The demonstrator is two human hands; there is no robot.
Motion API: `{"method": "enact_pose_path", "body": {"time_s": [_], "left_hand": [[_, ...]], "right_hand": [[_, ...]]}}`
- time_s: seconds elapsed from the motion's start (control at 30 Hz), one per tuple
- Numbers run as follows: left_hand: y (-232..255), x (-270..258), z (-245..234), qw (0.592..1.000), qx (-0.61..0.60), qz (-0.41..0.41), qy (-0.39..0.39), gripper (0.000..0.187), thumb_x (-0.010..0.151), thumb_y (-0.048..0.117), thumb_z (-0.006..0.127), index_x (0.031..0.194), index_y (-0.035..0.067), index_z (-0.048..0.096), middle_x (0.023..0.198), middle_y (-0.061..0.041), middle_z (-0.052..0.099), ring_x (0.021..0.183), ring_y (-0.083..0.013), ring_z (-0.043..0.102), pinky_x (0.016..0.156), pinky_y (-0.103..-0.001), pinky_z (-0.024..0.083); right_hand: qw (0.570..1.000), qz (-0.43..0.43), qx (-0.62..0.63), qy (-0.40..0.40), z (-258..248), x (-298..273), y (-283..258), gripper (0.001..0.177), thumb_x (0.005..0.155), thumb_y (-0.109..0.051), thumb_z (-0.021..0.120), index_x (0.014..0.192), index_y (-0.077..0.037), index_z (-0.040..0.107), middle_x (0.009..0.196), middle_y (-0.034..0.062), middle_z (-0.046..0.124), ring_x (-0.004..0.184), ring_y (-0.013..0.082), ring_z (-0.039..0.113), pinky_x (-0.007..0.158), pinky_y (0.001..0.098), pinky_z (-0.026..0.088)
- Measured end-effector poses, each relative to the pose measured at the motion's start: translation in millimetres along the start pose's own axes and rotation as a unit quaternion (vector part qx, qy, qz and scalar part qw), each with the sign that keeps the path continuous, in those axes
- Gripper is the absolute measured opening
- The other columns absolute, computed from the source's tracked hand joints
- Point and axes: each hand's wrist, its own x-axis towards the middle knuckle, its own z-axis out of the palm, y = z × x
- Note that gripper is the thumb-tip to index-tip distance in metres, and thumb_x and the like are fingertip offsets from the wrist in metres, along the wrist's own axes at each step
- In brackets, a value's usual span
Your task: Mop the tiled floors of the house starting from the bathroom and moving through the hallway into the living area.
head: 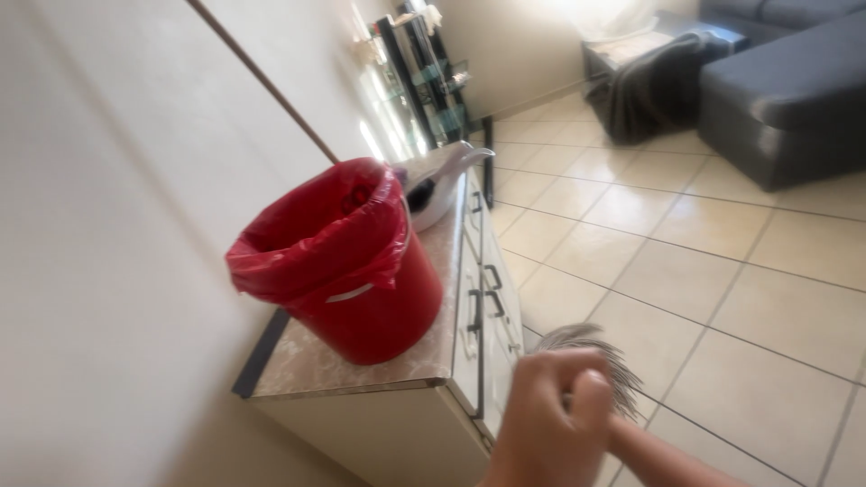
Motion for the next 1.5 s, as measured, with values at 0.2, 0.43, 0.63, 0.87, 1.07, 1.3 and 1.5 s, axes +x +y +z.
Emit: {"method": "enact_pose_path", "body": {"time_s": [0.2,0.43,0.63,0.87,1.07,1.3,1.5], "left_hand": [[48.9,-22.4,-76.4,0.941,-0.062,-0.175,0.284,0.031,0.087,0.025,0.040,0.065,0.008,0.050,0.054,-0.003,0.043,0.050,-0.0173,0.045,0.049,-0.035,0.045],[61.9,-90.3,-149.7,0.795,-0.118,-0.144,0.578,0.034,0.096,0.028,0.030,0.065,0.015,0.033,0.052,-0.002,0.028,0.047,-0.0195,0.031,0.054,-0.041,0.041],[-125.6,-172.3,-147.8,0.657,-0.160,-0.254,0.691,0.031,0.099,0.025,0.028,0.069,0.017,0.033,0.054,-0.006,0.030,0.047,-0.0258,0.034,0.063,-0.053,0.048],[-142.6,-116.8,114.7,0.599,-0.482,-0.297,0.566,0.029,0.091,0.026,0.032,0.065,0.013,0.031,0.052,-0.004,0.026,0.042,-0.0202,0.026,0.041,-0.038,0.034],[-83.1,-101.3,235.8,0.816,-0.476,-0.238,0.224,0.031,0.087,0.009,0.035,0.059,0.001,0.045,0.050,-0.013,0.044,0.048,-0.0231,0.049,0.054,-0.037,0.053],[-10.9,-148.0,139.8,0.886,-0.454,-0.081,-0.036,0.029,0.091,0.012,0.036,0.064,0.005,0.044,0.055,-0.009,0.045,0.053,-0.0175,0.046,0.055,-0.033,0.044],[45.0,-228.8,-23.3,0.914,-0.401,-0.020,-0.057,0.027,0.090,0.012,0.037,0.064,0.008,0.045,0.053,-0.005,0.043,0.053,-0.0148,0.044,0.053,-0.030,0.040]], "right_hand": [[0.862,0.026,-0.506,0.009,173.9,-27.7,-60.0,0.051,0.083,-0.024,0.076,0.128,-0.013,0.056,0.126,0.0071,0.061,0.121,0.0221,0.058,0.104,0.0387,0.049],[0.737,0.129,-0.659,-0.076,196.7,-46.9,-6.0,0.028,0.096,-0.029,0.058,0.122,-0.021,0.064,0.123,0.0185,0.062,0.122,0.0364,0.060,0.107,0.0452,0.046],[0.691,0.293,-0.659,0.045,119.9,-122.6,28.6,0.032,0.099,-0.033,0.060,0.129,-0.043,0.065,0.138,0.0088,0.053,0.136,0.0289,0.052,0.119,0.0416,0.039],[0.613,0.289,-0.708,0.197,-28.7,-275.2,-53.3,0.016,0.083,-0.025,0.072,0.097,-0.030,0.077,0.104,-0.0001,0.076,0.115,0.0232,0.065,0.097,0.0429,0.050],[0.587,0.139,-0.714,0.354,-217.8,-422.6,-38.4,0.030,0.074,-0.030,0.087,0.093,-0.018,0.067,0.095,0.0009,0.070,0.103,0.0217,0.065,0.093,0.0391,0.055],[0.636,0.147,-0.646,0.395,-173.5,-451.9,19.7,0.077,0.067,-0.047,0.091,0.128,-0.021,0.052,0.129,0.0085,0.058,0.130,0.0292,0.051,0.112,0.0466,0.040],[0.726,0.152,-0.556,0.374,41.8,-340.2,62.9,0.089,0.069,-0.056,0.083,0.141,-0.024,0.041,0.138,0.0151,0.045,0.139,0.0324,0.045,0.117,0.0539,0.035]]}}
